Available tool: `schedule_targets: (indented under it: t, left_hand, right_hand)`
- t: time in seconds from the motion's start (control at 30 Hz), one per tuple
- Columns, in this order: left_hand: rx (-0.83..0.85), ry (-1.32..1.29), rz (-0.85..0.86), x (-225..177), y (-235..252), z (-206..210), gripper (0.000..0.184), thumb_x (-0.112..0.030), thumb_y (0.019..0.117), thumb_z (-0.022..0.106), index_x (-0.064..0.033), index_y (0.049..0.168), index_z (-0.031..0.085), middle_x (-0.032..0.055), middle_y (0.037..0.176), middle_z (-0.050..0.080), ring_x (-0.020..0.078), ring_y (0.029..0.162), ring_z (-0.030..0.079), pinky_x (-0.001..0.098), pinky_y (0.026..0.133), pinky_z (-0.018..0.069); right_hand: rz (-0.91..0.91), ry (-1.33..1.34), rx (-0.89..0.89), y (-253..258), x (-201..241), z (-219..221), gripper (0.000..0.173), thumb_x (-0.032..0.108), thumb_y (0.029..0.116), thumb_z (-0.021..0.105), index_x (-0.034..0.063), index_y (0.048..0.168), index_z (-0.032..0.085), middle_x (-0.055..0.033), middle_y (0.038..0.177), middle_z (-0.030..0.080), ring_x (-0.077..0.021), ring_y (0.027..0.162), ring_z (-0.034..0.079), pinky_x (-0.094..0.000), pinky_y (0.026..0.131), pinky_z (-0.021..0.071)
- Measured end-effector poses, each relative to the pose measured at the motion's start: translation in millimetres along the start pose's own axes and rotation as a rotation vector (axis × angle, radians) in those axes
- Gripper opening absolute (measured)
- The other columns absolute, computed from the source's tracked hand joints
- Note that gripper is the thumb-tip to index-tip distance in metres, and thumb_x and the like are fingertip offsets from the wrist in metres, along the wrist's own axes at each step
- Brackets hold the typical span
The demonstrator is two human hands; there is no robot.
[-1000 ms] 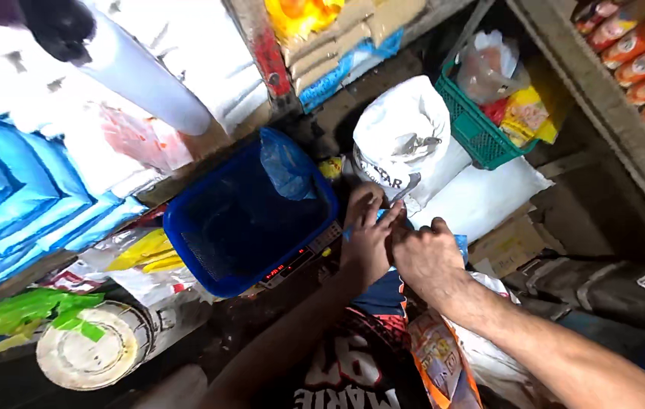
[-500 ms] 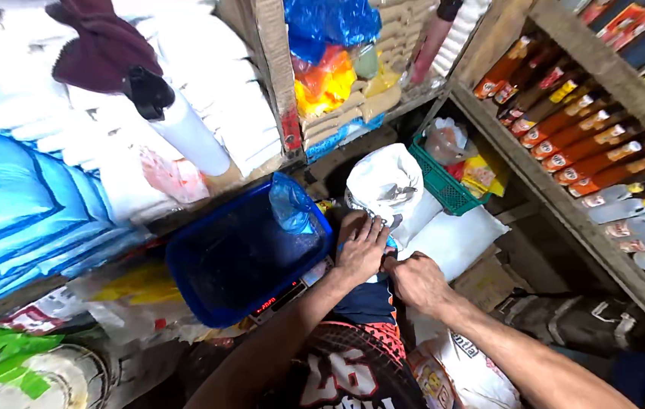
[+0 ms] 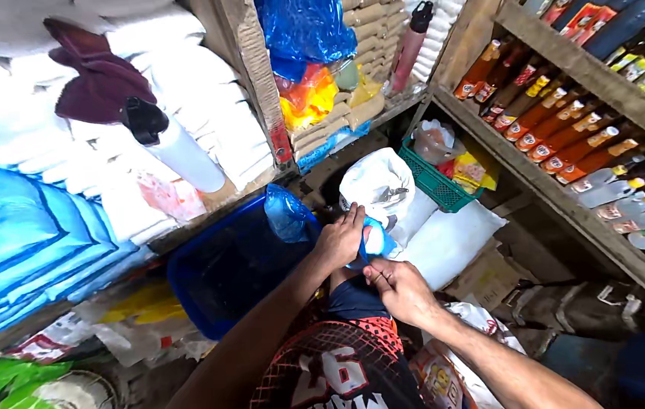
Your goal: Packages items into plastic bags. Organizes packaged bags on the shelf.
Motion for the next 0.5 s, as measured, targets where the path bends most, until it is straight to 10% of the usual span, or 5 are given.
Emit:
schedule_targets:
  t: [0.3,0.4,0.5]
  left_hand:
    - [-0.162,-0.060,-0.009,12,0,-6,0.047,-0.026,0.1078,0.040,-0.0031,0.148,0.051,0.0155,0.141,0.061,0.0324,0.115,0.069,0.0500,0.091,0.0582]
    - [-0.086,-0.287,-0.091,14,8,-13,0.055,-0.013,0.0936,0.063,-0.0070,0.147,0.053,0.0171,0.127,0.068,0.0371,0.108,0.069,0.0620,0.090,0.0537]
    - [-0.190,-0.690,-0.114,4,13,-36,0.037,-0.005,0.0917,0.069,-0.0123,0.128,0.067,0.0040,0.111,0.075,0.0177,0.102,0.072,0.0475,0.093,0.0583]
  right_hand:
    - [-0.050,0.192,-0.134,3,20,5,0.037,0.032,0.1067,0.044,0.0141,0.082,0.065,0.0031,0.068,0.055,-0.0102,0.066,0.055,-0.0347,0.064,0.0460]
    - [-0.017,0.474,-0.119,25,17,-25,0.034,0.022,0.1074,0.043,0.0056,0.093,0.070,-0.0006,0.067,0.058,-0.0109,0.056,0.055,-0.0324,0.056,0.0509]
    - [-0.026,0.739,-0.119,54,10,-60,0.031,0.017,0.1076,0.044,0.0019,0.092,0.067,0.0003,0.061,0.053,-0.0094,0.052,0.050,-0.0283,0.052,0.0481]
Point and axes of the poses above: each hand's wrist, its own y-axis towards the middle knuckle, its own z-axis out of the palm, x = y × z, the point moved 4 cm from there along y, towards the middle knuckle
